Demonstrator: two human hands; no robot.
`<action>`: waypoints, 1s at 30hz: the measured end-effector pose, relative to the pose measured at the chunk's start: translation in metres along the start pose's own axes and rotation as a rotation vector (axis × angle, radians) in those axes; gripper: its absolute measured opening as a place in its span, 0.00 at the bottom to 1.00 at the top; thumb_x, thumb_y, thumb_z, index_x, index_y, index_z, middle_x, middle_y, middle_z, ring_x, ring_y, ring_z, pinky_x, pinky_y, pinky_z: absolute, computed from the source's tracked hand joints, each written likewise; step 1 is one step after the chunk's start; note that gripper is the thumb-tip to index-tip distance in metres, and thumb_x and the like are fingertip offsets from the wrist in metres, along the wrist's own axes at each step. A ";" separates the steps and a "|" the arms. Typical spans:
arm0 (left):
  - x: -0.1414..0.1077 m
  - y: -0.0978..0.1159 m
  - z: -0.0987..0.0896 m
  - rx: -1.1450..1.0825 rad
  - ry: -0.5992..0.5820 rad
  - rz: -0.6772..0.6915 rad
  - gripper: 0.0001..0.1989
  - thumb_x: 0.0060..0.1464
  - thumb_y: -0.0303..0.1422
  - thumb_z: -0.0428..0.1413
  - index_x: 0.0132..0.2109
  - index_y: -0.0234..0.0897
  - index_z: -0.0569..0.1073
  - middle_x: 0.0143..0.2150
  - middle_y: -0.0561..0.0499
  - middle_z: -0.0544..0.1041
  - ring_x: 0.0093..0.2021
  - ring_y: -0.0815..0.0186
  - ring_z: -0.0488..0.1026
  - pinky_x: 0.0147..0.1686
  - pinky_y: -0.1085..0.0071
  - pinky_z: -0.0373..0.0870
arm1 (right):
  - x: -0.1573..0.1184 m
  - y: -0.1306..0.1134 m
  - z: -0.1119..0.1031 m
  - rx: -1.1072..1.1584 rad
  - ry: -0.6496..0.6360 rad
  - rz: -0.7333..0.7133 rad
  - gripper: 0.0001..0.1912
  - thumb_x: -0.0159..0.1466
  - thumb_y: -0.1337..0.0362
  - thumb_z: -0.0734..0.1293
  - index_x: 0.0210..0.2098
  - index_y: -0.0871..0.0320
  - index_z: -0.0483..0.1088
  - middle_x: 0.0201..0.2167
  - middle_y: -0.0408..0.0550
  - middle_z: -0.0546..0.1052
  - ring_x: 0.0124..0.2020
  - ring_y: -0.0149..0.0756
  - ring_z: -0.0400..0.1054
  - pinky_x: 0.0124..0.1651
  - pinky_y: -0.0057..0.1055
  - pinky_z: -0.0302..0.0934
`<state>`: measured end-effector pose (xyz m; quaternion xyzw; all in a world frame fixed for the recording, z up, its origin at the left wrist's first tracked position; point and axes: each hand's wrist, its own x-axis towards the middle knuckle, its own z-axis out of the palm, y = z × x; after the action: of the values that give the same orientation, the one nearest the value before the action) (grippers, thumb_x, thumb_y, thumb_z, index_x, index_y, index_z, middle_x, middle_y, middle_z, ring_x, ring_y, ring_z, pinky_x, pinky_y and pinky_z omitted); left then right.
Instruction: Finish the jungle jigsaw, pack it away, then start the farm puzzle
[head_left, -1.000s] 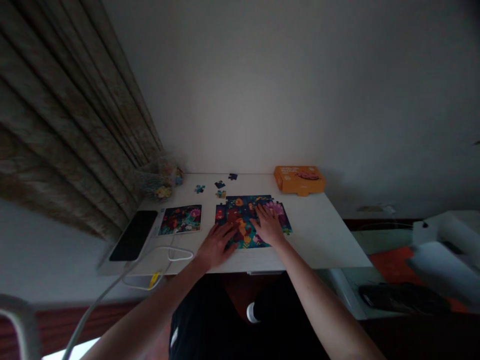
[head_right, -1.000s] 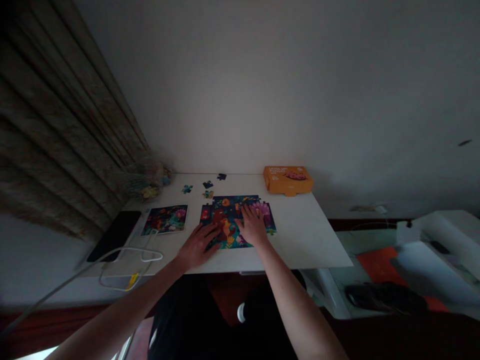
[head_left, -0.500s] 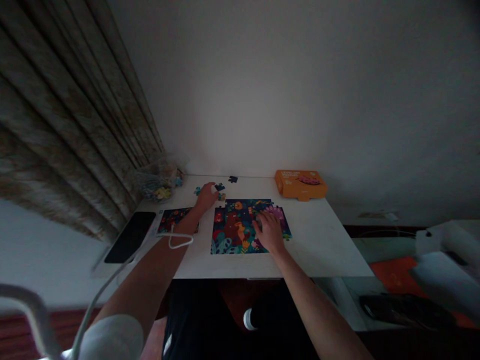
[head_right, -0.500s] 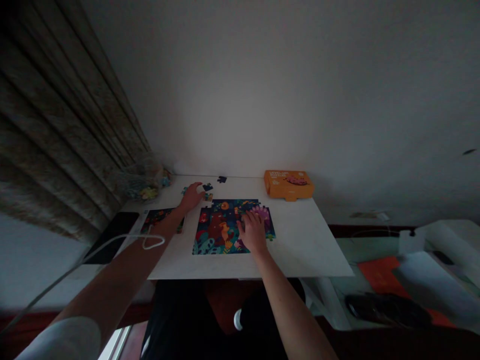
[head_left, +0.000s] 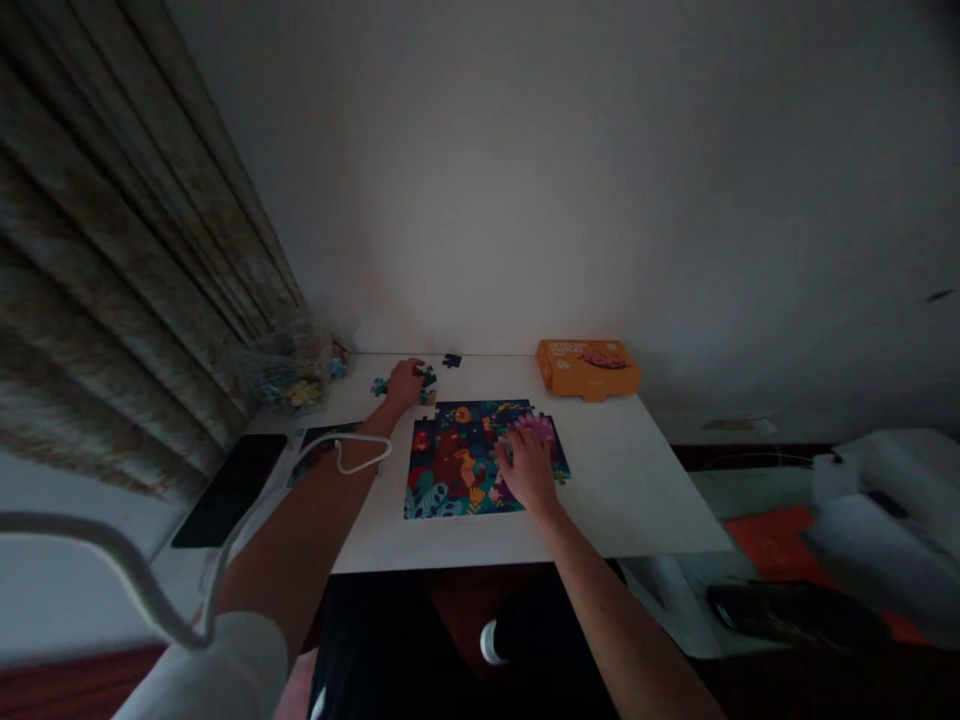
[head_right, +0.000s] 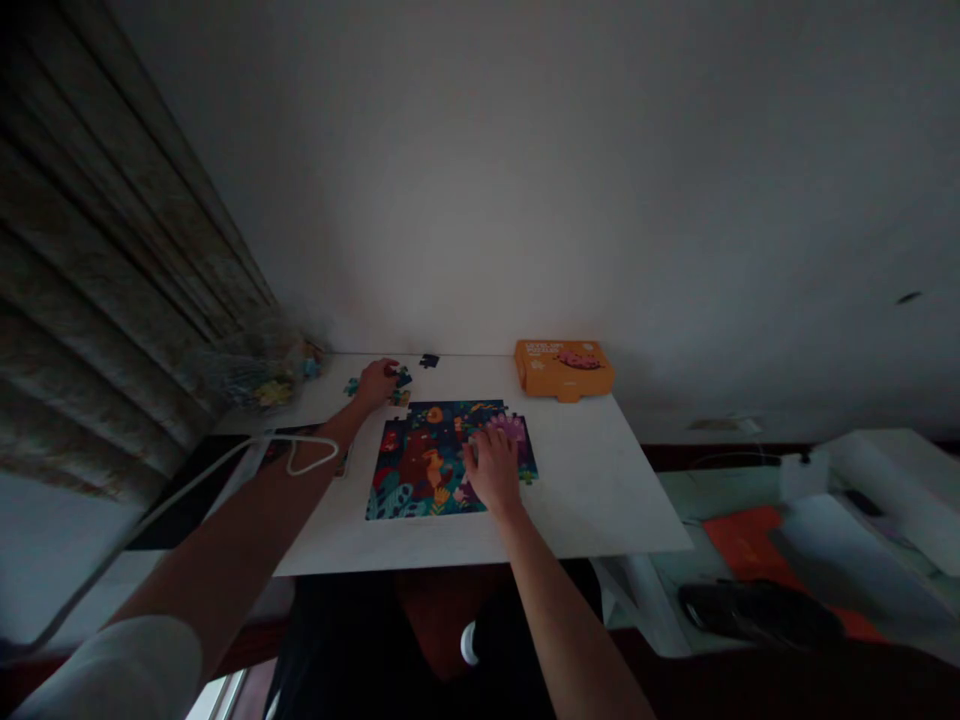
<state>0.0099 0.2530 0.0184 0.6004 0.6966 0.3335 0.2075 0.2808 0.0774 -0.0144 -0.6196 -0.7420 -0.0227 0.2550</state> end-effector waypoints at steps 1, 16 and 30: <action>-0.004 0.002 0.001 -0.029 0.011 0.008 0.12 0.50 0.27 0.63 0.44 0.37 0.77 0.41 0.43 0.80 0.46 0.55 0.77 0.52 0.58 0.71 | 0.000 0.000 0.000 0.003 -0.002 0.001 0.12 0.73 0.60 0.62 0.47 0.56 0.75 0.52 0.57 0.78 0.56 0.51 0.69 0.56 0.46 0.59; -0.170 0.050 0.026 -1.133 -0.051 -0.332 0.18 0.40 0.34 0.69 0.40 0.38 0.76 0.33 0.54 0.77 0.34 0.67 0.78 0.44 0.65 0.77 | 0.015 0.029 -0.001 0.908 0.126 0.418 0.26 0.65 0.40 0.65 0.42 0.56 0.76 0.42 0.55 0.83 0.43 0.46 0.78 0.50 0.45 0.71; -0.240 0.080 0.044 -1.122 -0.081 -0.293 0.18 0.41 0.40 0.71 0.37 0.38 0.74 0.30 0.55 0.76 0.31 0.68 0.77 0.38 0.69 0.75 | -0.045 -0.031 -0.033 1.315 0.018 0.530 0.30 0.56 0.42 0.75 0.52 0.51 0.71 0.33 0.44 0.80 0.27 0.39 0.75 0.30 0.37 0.73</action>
<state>0.1423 0.0327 0.0179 0.3079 0.4807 0.5964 0.5643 0.2680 0.0177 0.0050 -0.4968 -0.4239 0.4879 0.5792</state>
